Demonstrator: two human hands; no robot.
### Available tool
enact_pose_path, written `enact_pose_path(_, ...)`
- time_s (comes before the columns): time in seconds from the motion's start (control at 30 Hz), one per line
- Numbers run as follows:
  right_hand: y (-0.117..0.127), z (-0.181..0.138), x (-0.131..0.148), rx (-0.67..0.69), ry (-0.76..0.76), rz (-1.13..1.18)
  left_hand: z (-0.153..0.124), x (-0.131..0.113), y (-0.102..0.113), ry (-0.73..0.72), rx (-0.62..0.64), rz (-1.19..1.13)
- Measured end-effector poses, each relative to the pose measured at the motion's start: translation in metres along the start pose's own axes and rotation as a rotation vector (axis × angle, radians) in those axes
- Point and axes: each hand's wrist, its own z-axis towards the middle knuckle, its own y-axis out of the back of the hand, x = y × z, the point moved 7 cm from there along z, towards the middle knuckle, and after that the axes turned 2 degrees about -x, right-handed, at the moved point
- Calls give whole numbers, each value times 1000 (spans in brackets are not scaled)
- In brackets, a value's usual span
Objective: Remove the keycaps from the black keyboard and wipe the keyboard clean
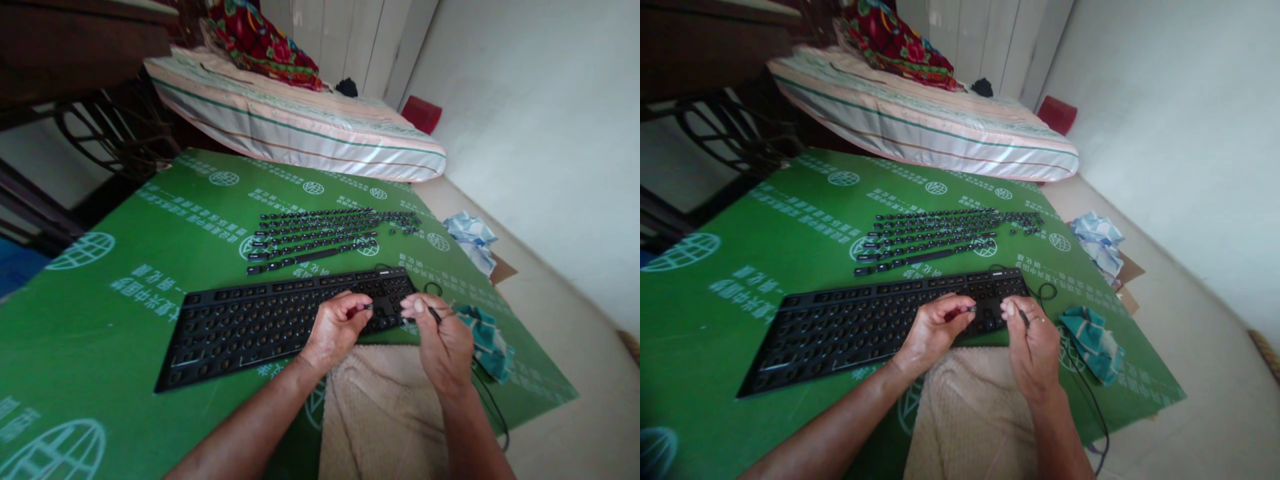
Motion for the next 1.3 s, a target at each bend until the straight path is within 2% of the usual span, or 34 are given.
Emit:
enact_pose_path(0.17,-28,-6,-2,201,-30,-37,1,9,-1,90,8,-150)
enact_pose_path(0.33,-48,-11,-10,268,-49,-9,1,11,-3,106,40,-223)
enact_pose_path(0.57,-47,-6,-11,288,-32,-58,0,7,-5,101,85,-220)
enact_pose_path(0.73,-48,-3,-11,333,1,-66,0,6,-4,99,92,-215)
enact_pose_path(1.3,-51,2,-6,364,42,-101,2,6,-3,120,111,-242)
